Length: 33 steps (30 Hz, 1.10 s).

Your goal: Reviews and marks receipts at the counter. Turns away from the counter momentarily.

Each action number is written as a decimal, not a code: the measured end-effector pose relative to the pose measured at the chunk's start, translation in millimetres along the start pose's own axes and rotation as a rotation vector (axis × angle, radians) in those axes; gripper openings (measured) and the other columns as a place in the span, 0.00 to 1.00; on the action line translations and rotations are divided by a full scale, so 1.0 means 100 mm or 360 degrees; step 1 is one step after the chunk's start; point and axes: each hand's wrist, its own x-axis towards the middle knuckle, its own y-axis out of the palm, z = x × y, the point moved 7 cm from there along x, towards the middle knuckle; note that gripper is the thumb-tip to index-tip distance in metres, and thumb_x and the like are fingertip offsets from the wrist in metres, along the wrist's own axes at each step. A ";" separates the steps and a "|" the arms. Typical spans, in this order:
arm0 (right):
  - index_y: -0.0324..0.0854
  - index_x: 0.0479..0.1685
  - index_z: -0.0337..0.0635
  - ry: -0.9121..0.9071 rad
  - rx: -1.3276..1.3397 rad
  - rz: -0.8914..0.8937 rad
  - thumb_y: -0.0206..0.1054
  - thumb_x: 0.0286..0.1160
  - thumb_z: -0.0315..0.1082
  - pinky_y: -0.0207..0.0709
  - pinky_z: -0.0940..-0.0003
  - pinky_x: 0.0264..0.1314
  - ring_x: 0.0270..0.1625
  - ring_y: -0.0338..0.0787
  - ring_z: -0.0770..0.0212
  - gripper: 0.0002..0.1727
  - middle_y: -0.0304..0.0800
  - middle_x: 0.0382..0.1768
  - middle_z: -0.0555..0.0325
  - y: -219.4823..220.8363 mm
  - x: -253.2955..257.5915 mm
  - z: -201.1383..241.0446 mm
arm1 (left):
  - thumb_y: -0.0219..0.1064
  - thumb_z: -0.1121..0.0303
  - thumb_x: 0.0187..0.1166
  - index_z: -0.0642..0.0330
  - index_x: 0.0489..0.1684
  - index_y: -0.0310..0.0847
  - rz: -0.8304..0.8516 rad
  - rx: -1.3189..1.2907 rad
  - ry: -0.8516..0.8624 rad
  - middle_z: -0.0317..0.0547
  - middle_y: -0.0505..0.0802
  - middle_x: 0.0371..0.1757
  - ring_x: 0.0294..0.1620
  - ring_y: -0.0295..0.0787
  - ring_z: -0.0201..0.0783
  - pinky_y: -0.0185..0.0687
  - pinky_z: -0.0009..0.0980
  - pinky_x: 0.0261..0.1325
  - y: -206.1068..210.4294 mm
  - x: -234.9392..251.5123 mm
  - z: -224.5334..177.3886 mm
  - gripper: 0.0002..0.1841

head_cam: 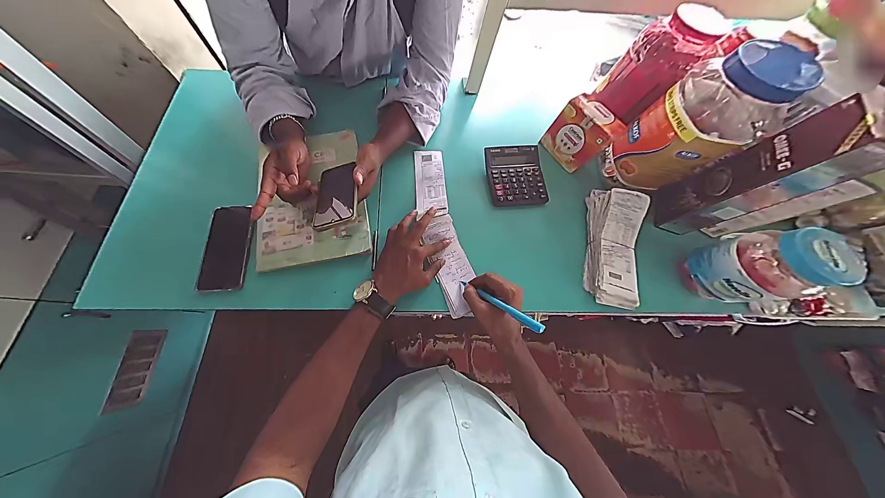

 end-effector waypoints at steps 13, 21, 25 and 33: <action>0.87 0.22 0.38 0.0020 -0.0079 -0.0050 0.70 0.59 0.29 0.74 0.79 0.26 0.23 0.81 0.74 0.05 0.85 0.20 0.60 -0.02 -0.02 0.00 | 0.58 0.42 0.82 0.22 0.67 0.87 0.0052 -0.0011 -0.0019 0.42 0.63 0.94 0.95 0.46 0.58 0.52 0.61 0.86 0.04 -0.01 0.01 0.20; 0.85 0.19 0.40 0.0051 -0.0153 -0.0117 0.70 0.57 0.32 0.72 0.77 0.24 0.21 0.80 0.74 0.07 0.83 0.18 0.63 -0.03 -0.01 0.02 | 0.58 0.42 0.81 0.23 0.71 0.85 0.0071 -0.0042 -0.0038 0.46 0.66 0.93 0.93 0.52 0.61 0.57 0.61 0.84 -0.05 0.02 -0.02 0.22; 0.84 0.23 0.42 0.0175 0.0333 -0.0163 0.67 0.60 0.26 0.74 0.81 0.22 0.20 0.80 0.77 0.04 0.84 0.19 0.68 -0.12 0.01 -0.04 | 0.59 0.42 0.80 0.23 0.70 0.86 0.0058 -0.0042 -0.0037 0.45 0.65 0.93 0.93 0.52 0.60 0.56 0.61 0.85 -0.08 0.03 -0.02 0.21; 0.86 0.50 0.31 0.0419 0.0914 -0.0100 0.61 0.72 0.24 0.88 0.69 0.34 0.31 0.92 0.62 0.12 0.94 0.33 0.52 -0.22 0.06 -0.14 | 0.61 0.43 0.79 0.24 0.68 0.88 0.0008 -0.0057 -0.0017 0.45 0.66 0.93 0.93 0.53 0.60 0.58 0.61 0.84 -0.07 0.02 -0.04 0.21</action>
